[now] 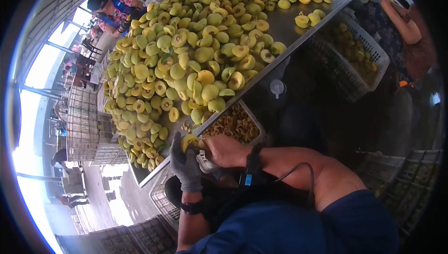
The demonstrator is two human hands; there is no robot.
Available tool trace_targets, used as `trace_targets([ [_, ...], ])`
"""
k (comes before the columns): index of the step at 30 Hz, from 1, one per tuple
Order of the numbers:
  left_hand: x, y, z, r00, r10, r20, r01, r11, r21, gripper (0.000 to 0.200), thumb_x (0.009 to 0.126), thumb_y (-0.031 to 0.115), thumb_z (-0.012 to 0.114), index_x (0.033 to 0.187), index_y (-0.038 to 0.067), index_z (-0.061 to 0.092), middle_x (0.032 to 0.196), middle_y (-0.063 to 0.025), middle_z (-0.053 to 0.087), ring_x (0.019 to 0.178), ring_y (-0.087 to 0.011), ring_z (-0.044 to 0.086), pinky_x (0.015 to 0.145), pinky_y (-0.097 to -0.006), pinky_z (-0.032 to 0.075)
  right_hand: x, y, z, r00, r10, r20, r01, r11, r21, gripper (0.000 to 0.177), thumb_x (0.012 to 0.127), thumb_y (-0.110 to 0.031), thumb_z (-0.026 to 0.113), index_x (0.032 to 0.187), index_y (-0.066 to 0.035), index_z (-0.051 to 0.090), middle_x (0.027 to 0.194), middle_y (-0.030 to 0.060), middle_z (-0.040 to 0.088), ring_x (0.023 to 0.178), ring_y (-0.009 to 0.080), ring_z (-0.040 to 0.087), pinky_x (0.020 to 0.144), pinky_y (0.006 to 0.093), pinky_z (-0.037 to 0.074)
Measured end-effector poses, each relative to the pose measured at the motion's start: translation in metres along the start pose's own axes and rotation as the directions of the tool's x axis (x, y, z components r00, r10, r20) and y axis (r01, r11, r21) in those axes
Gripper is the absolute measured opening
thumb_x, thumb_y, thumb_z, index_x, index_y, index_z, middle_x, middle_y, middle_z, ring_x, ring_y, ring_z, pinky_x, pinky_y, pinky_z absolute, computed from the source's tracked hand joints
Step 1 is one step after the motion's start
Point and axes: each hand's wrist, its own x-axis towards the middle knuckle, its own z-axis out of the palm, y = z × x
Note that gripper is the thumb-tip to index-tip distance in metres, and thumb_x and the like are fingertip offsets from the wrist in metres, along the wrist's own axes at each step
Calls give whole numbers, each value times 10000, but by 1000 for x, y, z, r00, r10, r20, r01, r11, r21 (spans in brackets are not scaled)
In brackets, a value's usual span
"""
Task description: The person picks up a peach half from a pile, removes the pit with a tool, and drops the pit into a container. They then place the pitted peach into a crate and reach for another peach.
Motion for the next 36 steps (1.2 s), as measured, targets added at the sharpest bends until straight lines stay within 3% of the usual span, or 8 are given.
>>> trace_targets([
  [2,5,-10,-4,998,64,-20,-59,977,203,501,885,-46,612,1384,-17,590,1313,-133,649,1150,-236,640,997,-367,538,0,1,-10,986,-73,152,12,930,368,244,941,-198,650,1048,19,619,883,191,694,838,319,683,748,428,508],
  [4,13,-20,-9,995,67,-76,-43,957,286,462,890,-22,627,1351,-22,611,1275,-133,662,1125,-236,651,994,-365,538,5,10,-7,996,-83,-36,89,948,305,190,914,-163,639,978,16,637,824,148,693,771,254,656,724,403,509],
  [7,14,-14,-7,975,-208,73,221,905,-365,401,906,35,644,1301,-30,633,1189,-136,682,1038,-231,679,907,-351,573,9,9,-6,997,-7,-73,35,920,390,165,955,-122,634,1045,13,666,916,104,718,833,177,655,784,368,528],
  [10,15,-21,7,948,-252,195,313,846,-431,366,924,81,642,1271,-37,636,1133,-132,686,960,-211,691,800,-326,602,20,14,11,978,-83,-192,177,814,553,203,1007,-113,638,1168,9,657,1051,73,725,927,160,667,858,340,541],
  [16,22,4,-3,832,-312,458,500,778,-380,399,939,94,638,1315,-37,628,1124,-120,696,891,-192,694,724,-316,610,29,19,-15,957,-70,-280,102,990,102,237,988,-191,650,1097,16,616,954,101,674,856,178,613,796,396,502],
  [20,22,1,0,881,-293,370,437,803,-404,402,948,99,649,1326,-39,630,1114,-110,703,887,-186,696,745,-312,598,14,-3,-29,967,-11,-255,79,963,259,270,924,-194,643,1019,54,593,828,251,668,816,449,665,751,494,513],
  [31,5,7,13,944,-311,111,330,872,-362,397,934,88,710,1304,-43,647,1119,-103,723,970,-173,682,854,-311,570,-1,8,-2,995,13,-103,-17,999,-43,278,888,-171,655,1051,54,645,940,311,694,952,473,681,816,511,544],
  [36,2,0,13,998,-59,14,57,992,111,456,887,20,677,1340,-23,641,1149,-124,728,992,-193,692,881,-334,570,5,13,2,995,-64,82,42,969,244,204,897,-170,634,979,10,686,912,267,711,900,465,686,765,495,542],
])
